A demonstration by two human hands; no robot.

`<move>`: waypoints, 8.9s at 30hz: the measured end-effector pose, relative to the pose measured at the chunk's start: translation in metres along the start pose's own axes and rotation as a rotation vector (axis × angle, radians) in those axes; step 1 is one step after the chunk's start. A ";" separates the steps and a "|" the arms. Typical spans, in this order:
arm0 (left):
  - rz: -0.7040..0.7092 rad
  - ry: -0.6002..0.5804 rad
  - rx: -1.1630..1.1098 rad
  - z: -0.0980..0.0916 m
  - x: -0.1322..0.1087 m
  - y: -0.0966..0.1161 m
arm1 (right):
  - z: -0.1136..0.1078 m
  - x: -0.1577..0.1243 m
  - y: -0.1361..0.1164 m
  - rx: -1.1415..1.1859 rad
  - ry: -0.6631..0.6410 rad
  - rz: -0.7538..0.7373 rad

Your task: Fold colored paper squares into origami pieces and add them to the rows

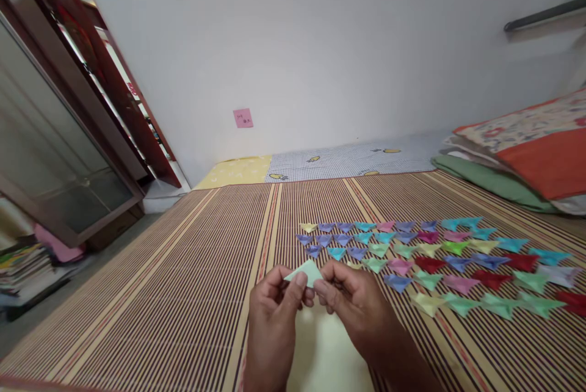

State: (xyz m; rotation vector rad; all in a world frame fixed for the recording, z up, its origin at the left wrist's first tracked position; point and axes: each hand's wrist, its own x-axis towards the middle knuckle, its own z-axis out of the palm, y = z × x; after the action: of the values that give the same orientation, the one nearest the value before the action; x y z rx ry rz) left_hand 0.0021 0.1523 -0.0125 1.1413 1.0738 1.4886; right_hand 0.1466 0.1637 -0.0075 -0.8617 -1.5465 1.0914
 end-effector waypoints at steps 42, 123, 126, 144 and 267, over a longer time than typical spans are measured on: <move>-0.385 -0.039 -0.750 0.018 -0.001 0.008 | 0.001 0.001 0.003 -0.011 0.118 -0.289; 0.025 -0.025 0.174 0.013 -0.010 0.013 | 0.012 0.001 0.002 -0.117 0.281 -0.303; 0.060 -0.013 0.226 0.013 -0.012 0.011 | 0.013 0.003 0.003 -0.123 0.286 -0.329; 0.243 0.072 0.351 0.006 -0.010 -0.002 | 0.019 0.001 0.009 0.100 0.229 -0.087; 0.181 -0.030 -0.063 -0.004 0.004 0.002 | 0.013 0.005 0.015 0.403 0.069 0.005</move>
State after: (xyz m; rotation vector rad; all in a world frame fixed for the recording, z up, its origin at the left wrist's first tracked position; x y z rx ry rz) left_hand -0.0028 0.1554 -0.0106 1.2394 0.9163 1.6284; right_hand 0.1331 0.1707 -0.0205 -0.6192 -1.2088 1.3056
